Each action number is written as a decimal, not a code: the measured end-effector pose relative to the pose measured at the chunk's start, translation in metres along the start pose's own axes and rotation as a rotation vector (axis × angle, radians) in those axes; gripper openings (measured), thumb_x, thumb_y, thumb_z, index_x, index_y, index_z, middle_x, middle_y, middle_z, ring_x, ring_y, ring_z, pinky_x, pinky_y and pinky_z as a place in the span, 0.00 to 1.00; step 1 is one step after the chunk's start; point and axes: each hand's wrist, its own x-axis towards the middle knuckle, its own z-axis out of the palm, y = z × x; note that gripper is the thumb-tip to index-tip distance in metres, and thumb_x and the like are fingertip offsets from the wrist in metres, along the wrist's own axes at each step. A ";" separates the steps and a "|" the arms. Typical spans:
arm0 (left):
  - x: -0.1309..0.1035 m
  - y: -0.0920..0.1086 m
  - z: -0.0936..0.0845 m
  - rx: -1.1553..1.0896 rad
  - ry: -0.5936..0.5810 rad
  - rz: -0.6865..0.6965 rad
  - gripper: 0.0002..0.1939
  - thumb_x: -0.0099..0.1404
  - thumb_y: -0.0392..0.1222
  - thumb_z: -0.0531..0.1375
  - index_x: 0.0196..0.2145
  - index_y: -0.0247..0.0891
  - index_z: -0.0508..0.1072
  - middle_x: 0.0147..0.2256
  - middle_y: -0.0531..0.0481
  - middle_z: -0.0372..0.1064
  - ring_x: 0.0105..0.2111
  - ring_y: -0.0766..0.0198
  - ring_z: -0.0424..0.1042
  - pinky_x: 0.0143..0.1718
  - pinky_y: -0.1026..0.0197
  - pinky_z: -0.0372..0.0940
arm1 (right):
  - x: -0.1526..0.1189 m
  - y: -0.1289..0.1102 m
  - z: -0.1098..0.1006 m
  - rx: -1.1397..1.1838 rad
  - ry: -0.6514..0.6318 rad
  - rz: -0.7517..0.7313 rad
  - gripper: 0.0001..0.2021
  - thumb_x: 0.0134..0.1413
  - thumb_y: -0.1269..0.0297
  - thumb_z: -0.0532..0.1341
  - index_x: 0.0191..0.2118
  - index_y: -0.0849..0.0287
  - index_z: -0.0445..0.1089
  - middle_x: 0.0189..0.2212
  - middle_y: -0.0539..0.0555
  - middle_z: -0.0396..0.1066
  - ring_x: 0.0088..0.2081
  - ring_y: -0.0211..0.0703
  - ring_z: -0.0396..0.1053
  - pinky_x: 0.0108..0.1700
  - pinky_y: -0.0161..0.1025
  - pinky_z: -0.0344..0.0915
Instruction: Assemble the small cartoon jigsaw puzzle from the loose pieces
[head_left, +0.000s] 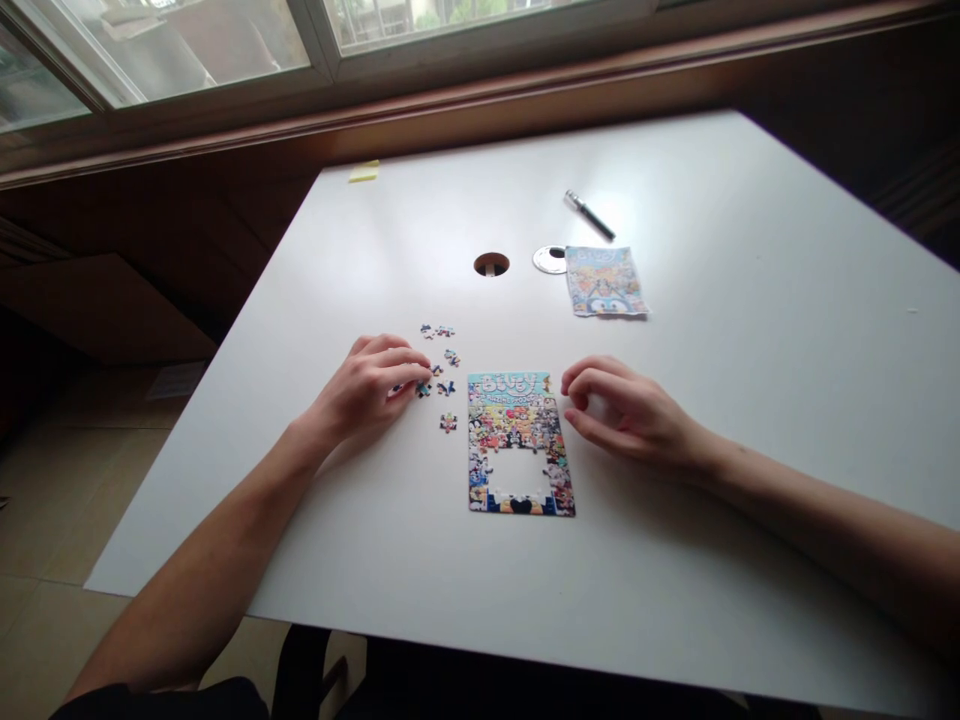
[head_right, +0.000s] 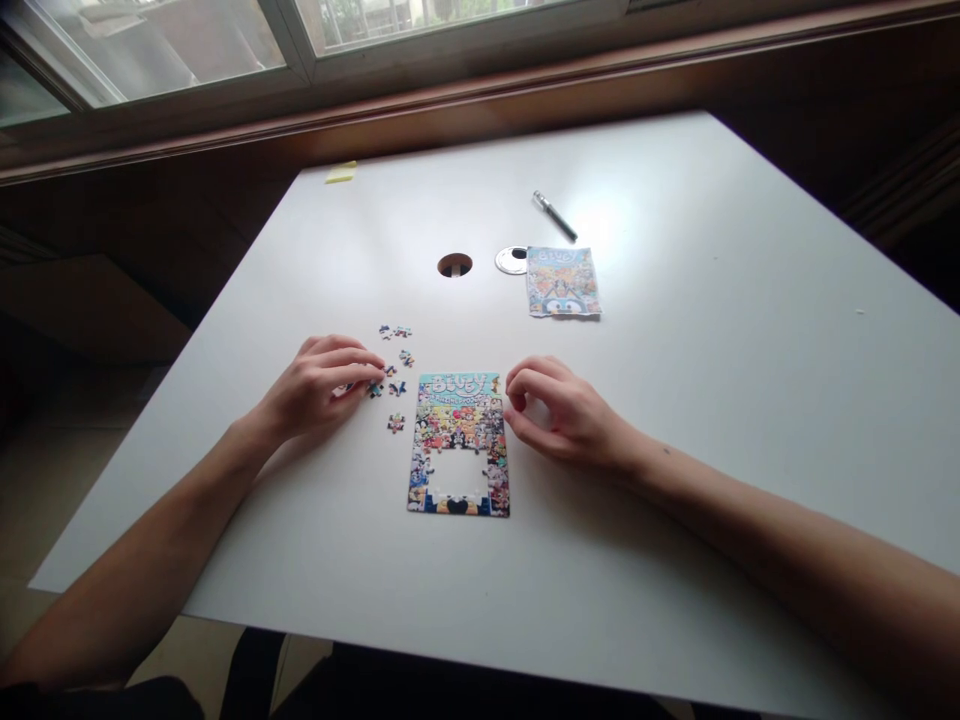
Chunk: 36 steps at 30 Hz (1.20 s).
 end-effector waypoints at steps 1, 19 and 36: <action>0.000 0.000 0.000 0.003 0.001 -0.002 0.11 0.67 0.31 0.59 0.40 0.44 0.77 0.45 0.53 0.79 0.48 0.57 0.72 0.51 0.52 0.60 | 0.000 0.000 0.000 -0.001 -0.003 0.001 0.06 0.58 0.70 0.61 0.33 0.54 0.64 0.37 0.56 0.68 0.39 0.47 0.69 0.42 0.45 0.68; 0.000 0.003 0.003 0.014 0.136 -0.275 0.13 0.67 0.31 0.59 0.48 0.40 0.72 0.45 0.49 0.77 0.47 0.59 0.74 0.53 0.53 0.60 | -0.002 0.002 0.000 0.002 -0.023 -0.003 0.06 0.58 0.72 0.61 0.35 0.54 0.63 0.38 0.56 0.68 0.41 0.47 0.68 0.43 0.44 0.68; 0.005 0.001 0.012 0.058 0.091 -0.228 0.05 0.69 0.42 0.63 0.37 0.46 0.80 0.44 0.51 0.78 0.48 0.55 0.70 0.52 0.47 0.55 | 0.000 0.002 0.002 0.021 -0.036 0.020 0.05 0.58 0.71 0.61 0.35 0.54 0.65 0.38 0.56 0.68 0.41 0.47 0.69 0.44 0.45 0.68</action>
